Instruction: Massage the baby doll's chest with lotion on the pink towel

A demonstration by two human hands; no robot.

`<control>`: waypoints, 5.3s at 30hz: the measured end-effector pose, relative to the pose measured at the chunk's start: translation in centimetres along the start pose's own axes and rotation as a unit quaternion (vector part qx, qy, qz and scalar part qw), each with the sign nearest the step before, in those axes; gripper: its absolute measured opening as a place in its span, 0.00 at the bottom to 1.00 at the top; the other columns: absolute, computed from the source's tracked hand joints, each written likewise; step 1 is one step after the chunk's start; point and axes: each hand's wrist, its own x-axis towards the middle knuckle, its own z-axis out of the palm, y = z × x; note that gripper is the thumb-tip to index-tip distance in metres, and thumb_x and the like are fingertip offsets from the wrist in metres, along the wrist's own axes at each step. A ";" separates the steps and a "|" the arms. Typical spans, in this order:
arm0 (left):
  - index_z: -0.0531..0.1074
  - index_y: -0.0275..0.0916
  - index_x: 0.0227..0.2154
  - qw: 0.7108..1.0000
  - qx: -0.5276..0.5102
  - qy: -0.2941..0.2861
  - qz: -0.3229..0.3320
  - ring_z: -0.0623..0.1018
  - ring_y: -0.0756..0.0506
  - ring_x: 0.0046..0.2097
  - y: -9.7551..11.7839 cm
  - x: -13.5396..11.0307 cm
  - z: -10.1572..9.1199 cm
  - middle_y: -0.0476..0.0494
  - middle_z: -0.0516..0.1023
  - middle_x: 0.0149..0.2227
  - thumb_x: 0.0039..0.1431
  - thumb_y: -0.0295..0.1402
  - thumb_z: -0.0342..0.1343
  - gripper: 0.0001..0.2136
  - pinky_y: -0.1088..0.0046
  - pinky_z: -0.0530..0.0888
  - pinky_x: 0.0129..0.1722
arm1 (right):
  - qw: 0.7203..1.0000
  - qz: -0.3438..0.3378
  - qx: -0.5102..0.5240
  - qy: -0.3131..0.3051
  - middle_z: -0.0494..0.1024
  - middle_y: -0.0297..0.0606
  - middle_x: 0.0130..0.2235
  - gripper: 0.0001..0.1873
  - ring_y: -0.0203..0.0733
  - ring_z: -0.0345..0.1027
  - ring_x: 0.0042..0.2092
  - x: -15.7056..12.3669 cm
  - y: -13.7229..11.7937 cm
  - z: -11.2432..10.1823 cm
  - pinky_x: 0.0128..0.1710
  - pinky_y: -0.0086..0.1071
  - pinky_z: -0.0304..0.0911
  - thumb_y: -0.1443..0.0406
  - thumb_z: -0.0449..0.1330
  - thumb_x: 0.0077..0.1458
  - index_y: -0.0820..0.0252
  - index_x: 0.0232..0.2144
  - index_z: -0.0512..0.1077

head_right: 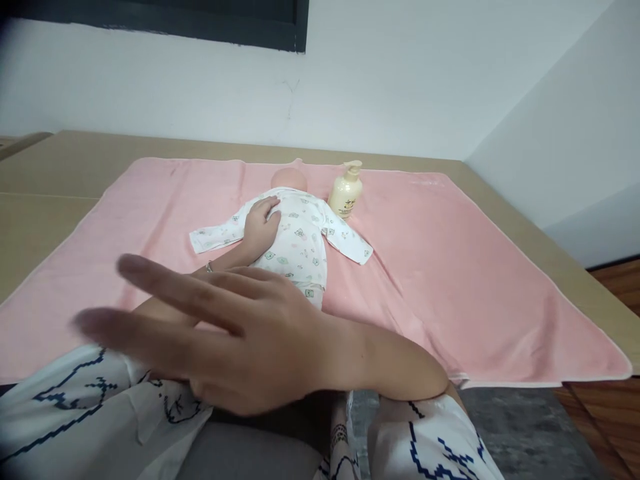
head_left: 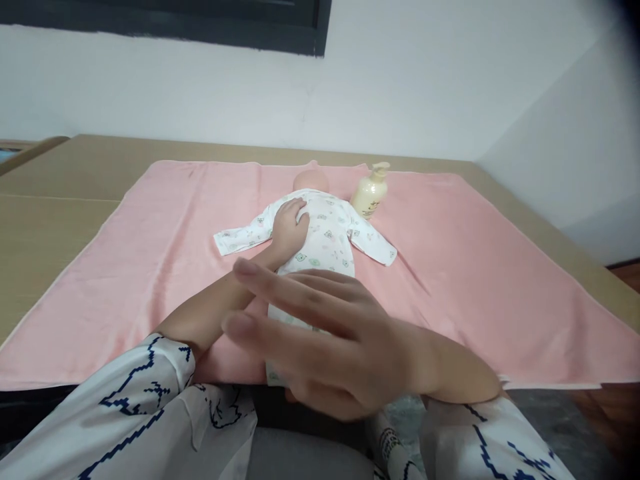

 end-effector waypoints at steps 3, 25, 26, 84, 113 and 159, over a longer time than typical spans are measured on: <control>0.77 0.36 0.47 1.000 -0.008 0.007 -0.003 0.75 0.38 0.59 -0.2 -0.1 0.0 0.36 0.79 0.53 0.58 0.28 0.52 0.15 0.56 0.66 0.65 | 0.995 -0.055 -0.048 -0.073 0.77 0.35 0.58 0.19 0.41 0.74 0.55 0.8 5.2 1.4 0.57 0.38 0.70 0.65 0.49 0.63 0.54 0.51 0.75; 0.73 0.37 0.48 0.993 -0.057 0.102 -0.021 0.75 0.41 0.56 0.2 -1.0 0.3 0.36 0.79 0.51 0.69 0.35 0.41 0.17 0.57 0.69 0.61 | 0.935 0.252 -0.191 -0.163 0.54 0.43 0.72 0.28 0.50 0.39 0.73 0.1 19.8 2.6 0.71 0.53 0.36 0.61 0.44 0.68 0.60 0.68 0.59; 0.73 0.36 0.48 0.993 -0.056 0.101 -0.018 0.75 0.41 0.56 0.2 -1.0 0.3 0.35 0.79 0.51 0.69 0.35 0.41 0.17 0.57 0.69 0.61 | 0.934 0.271 -0.183 -0.144 0.53 0.44 0.72 0.29 0.50 0.39 0.74 -0.1 20.4 2.3 0.71 0.53 0.36 0.59 0.44 0.69 0.61 0.68 0.58; 0.62 0.31 0.65 0.969 0.198 -0.129 -0.070 0.56 0.30 0.71 3.7 -1.5 -0.3 0.27 0.58 0.69 0.62 0.35 0.48 0.28 0.42 0.50 0.69 | 0.896 0.416 -0.154 -0.021 0.50 0.53 0.72 0.32 0.48 0.39 0.74 -1.3 22.6 1.9 0.71 0.46 0.38 0.60 0.43 0.68 0.71 0.69 0.55; 0.73 0.35 0.52 0.952 0.255 -0.163 -0.048 0.73 0.33 0.59 1.8 1.7 -1.5 0.30 0.77 0.55 0.66 0.34 0.43 0.19 0.49 0.66 0.61 | 0.872 0.368 -0.294 -0.130 0.71 0.59 0.60 0.23 0.57 0.63 0.63 0.4 17.1 2.5 0.64 0.47 0.53 0.66 0.45 0.67 0.71 0.56 0.71; 0.71 0.33 0.57 0.981 0.176 -0.084 0.014 0.71 0.36 0.61 -0.3 0.7 0.1 0.34 0.75 0.59 0.65 0.35 0.46 0.21 0.54 0.65 0.64 | 0.904 0.359 -0.232 0.006 0.67 0.50 0.65 0.26 0.52 0.58 0.66 -0.9 22.5 3.0 0.69 0.48 0.47 0.62 0.48 0.66 0.67 0.62 0.67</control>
